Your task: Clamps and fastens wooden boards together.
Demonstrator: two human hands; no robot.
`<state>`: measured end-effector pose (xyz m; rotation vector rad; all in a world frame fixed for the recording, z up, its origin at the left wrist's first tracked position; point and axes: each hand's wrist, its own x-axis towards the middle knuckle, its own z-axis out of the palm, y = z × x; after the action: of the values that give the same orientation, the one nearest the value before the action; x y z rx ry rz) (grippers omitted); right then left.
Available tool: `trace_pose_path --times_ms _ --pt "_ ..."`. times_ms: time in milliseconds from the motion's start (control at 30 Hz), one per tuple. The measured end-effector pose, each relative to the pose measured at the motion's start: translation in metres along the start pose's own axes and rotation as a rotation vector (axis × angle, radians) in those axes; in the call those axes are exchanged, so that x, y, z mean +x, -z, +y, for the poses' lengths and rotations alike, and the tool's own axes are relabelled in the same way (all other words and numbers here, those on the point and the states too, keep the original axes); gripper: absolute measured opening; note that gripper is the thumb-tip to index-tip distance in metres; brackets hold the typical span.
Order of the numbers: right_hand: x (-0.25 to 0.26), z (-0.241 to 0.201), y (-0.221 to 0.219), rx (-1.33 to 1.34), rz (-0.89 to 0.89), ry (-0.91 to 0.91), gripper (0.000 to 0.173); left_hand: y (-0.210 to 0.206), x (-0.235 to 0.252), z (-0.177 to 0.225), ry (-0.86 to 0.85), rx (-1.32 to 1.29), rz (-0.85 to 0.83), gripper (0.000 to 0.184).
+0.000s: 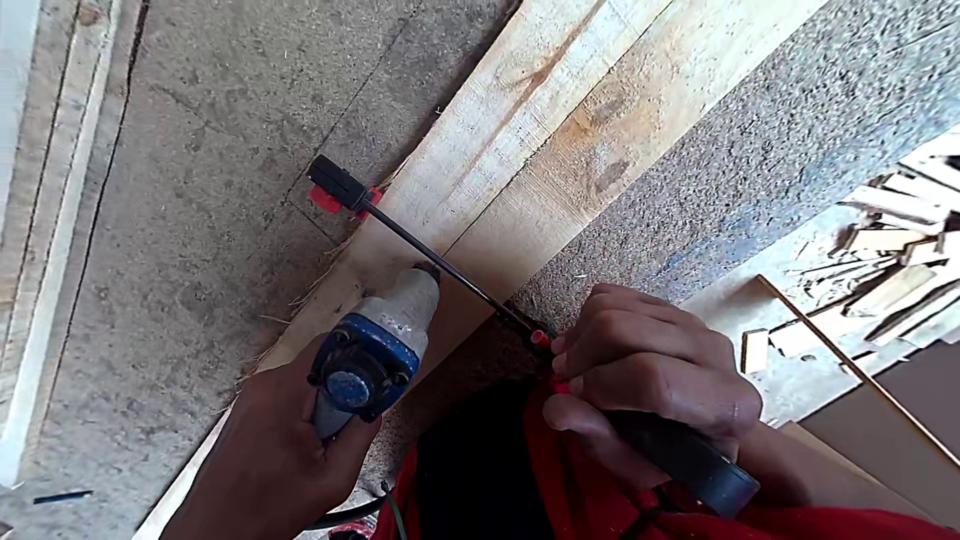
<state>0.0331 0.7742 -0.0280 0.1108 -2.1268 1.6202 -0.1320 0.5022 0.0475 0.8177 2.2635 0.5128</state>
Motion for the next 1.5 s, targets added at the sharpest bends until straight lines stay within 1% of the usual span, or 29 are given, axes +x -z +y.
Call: trace_pose_path --times_ms 133,367,633,800,1000,1167,1300,1400,1500 --pt "0.0 -0.002 0.0 -0.006 0.009 -0.013 0.023 -0.007 -0.012 -0.007 0.037 -0.076 0.015 0.029" --pt "-0.002 -0.004 0.003 -0.043 -0.007 -0.023 0.021 -0.013 -0.034 -0.016 0.074 -0.096 0.039 0.033" --pt "-0.002 -0.009 0.01 -0.07 -0.056 -0.089 0.016 -0.022 -0.065 -0.03 0.152 -0.147 0.073 0.037" --pt "-0.001 -0.013 0.01 -0.118 -0.064 -0.117 0.015 -0.025 -0.082 -0.039 0.206 -0.161 0.058 0.041" --pt "0.002 -0.015 0.005 -0.163 -0.038 -0.14 0.017 -0.031 -0.103 -0.052 0.253 -0.153 0.056 0.044" --pt "0.009 -0.018 0.001 -0.185 -0.064 -0.158 0.02 -0.032 -0.117 -0.061 0.253 -0.107 0.097 0.048" --pt "0.008 -0.018 0.004 -0.189 -0.1 -0.16 0.018 -0.037 -0.129 -0.068 0.264 -0.1 0.108 0.048" --pt "0.009 -0.019 0.003 -0.202 -0.114 -0.166 0.018 -0.035 -0.136 -0.068 0.259 -0.099 0.079 0.047" --pt "0.01 -0.02 0.0 -0.221 -0.114 -0.175 0.019 -0.037 -0.141 -0.067 0.225 -0.125 0.025 0.057"
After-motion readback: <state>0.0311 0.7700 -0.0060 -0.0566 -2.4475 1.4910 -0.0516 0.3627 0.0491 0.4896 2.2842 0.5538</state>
